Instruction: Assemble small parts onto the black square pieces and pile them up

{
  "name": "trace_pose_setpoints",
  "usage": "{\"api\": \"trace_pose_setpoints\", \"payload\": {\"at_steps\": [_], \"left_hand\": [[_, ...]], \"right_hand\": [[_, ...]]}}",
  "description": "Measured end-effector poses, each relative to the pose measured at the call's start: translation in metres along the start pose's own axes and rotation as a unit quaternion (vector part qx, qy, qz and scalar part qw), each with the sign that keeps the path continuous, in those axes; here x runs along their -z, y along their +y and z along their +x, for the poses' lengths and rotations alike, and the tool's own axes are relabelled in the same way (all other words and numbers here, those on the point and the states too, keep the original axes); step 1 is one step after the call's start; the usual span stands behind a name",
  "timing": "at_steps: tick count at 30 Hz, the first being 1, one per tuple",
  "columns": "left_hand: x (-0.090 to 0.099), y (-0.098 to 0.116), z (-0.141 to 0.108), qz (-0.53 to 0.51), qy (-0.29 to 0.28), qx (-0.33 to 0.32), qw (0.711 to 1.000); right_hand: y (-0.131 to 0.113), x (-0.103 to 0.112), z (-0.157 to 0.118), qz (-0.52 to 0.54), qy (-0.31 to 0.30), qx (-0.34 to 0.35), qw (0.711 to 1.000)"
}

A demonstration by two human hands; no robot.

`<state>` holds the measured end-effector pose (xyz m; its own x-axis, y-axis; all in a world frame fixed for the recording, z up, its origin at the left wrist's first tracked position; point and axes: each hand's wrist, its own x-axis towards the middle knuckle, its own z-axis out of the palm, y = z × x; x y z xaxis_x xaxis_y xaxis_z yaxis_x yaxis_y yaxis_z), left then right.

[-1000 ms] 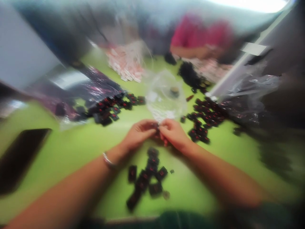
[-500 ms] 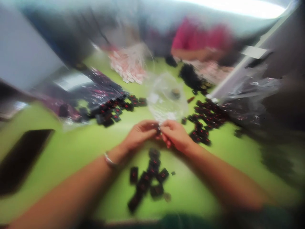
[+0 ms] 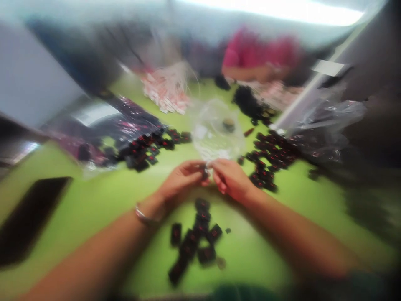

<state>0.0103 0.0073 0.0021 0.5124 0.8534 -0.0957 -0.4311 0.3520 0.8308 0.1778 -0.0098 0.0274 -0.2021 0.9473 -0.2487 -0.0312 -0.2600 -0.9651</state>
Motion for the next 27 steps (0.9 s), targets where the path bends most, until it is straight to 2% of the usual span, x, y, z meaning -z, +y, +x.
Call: {"api": "trace_pose_setpoints", "payload": {"at_steps": [2,6,8,9,10,11,12,13,14,15,17,18,21,23,24,27], "left_hand": [[0.002,-0.001,0.0,0.004,-0.011,0.004,1.0],[0.003,-0.008,0.001,0.113,-0.01,-0.029,0.993],[0.004,-0.003,0.001,0.227,-0.003,-0.054,0.972],[0.007,0.002,0.002,0.306,0.014,-0.079,0.949],[0.01,0.01,0.002,0.398,0.044,-0.115,0.909],[0.015,0.02,0.001,0.494,0.099,-0.169,0.847],[0.02,0.03,0.0,0.582,0.156,-0.203,0.772],[0.026,0.041,0.0,0.659,0.206,-0.199,0.696],[0.033,0.051,-0.001,0.717,0.256,-0.173,0.625],[0.04,0.059,-0.002,0.76,0.287,-0.123,0.569],[0.05,0.069,-0.002,0.811,0.306,-0.014,0.499],[0.054,0.07,-0.002,0.825,0.3,0.021,0.478],[0.057,0.065,0.0,0.852,0.252,0.063,0.455],[0.055,0.06,0.001,0.857,0.232,0.062,0.456],[0.053,0.058,0.002,0.858,0.227,0.057,0.457],[0.048,0.055,0.003,0.863,0.198,0.028,0.465]], "right_hand": [[-0.001,0.0,0.0,-0.002,0.008,0.004,1.0],[-0.005,-0.003,-0.003,-0.138,0.047,0.052,0.988],[-0.005,-0.002,-0.004,-0.182,0.057,0.04,0.981],[-0.004,-0.001,-0.003,-0.191,0.057,0.018,0.98],[-0.003,0.001,-0.002,-0.203,0.065,0.005,0.977],[-0.001,0.002,-0.001,-0.225,0.069,0.007,0.972],[0.001,0.003,0.0,-0.258,0.064,0.015,0.964],[0.003,0.003,0.0,-0.302,0.049,0.026,0.952],[0.004,0.002,-0.001,-0.35,0.025,0.037,0.936],[0.004,0.0,-0.002,-0.396,-0.005,0.042,0.917],[0.002,-0.003,-0.007,-0.463,-0.069,0.04,0.883],[-0.001,-0.004,-0.009,-0.479,-0.098,0.039,0.871],[-0.009,0.0,-0.013,-0.48,-0.19,0.036,0.856],[-0.013,0.009,-0.009,-0.469,-0.202,0.031,0.859],[-0.014,0.015,-0.006,-0.471,-0.175,0.035,0.864],[-0.011,0.034,0.009,-0.468,0.03,0.086,0.879]]}}
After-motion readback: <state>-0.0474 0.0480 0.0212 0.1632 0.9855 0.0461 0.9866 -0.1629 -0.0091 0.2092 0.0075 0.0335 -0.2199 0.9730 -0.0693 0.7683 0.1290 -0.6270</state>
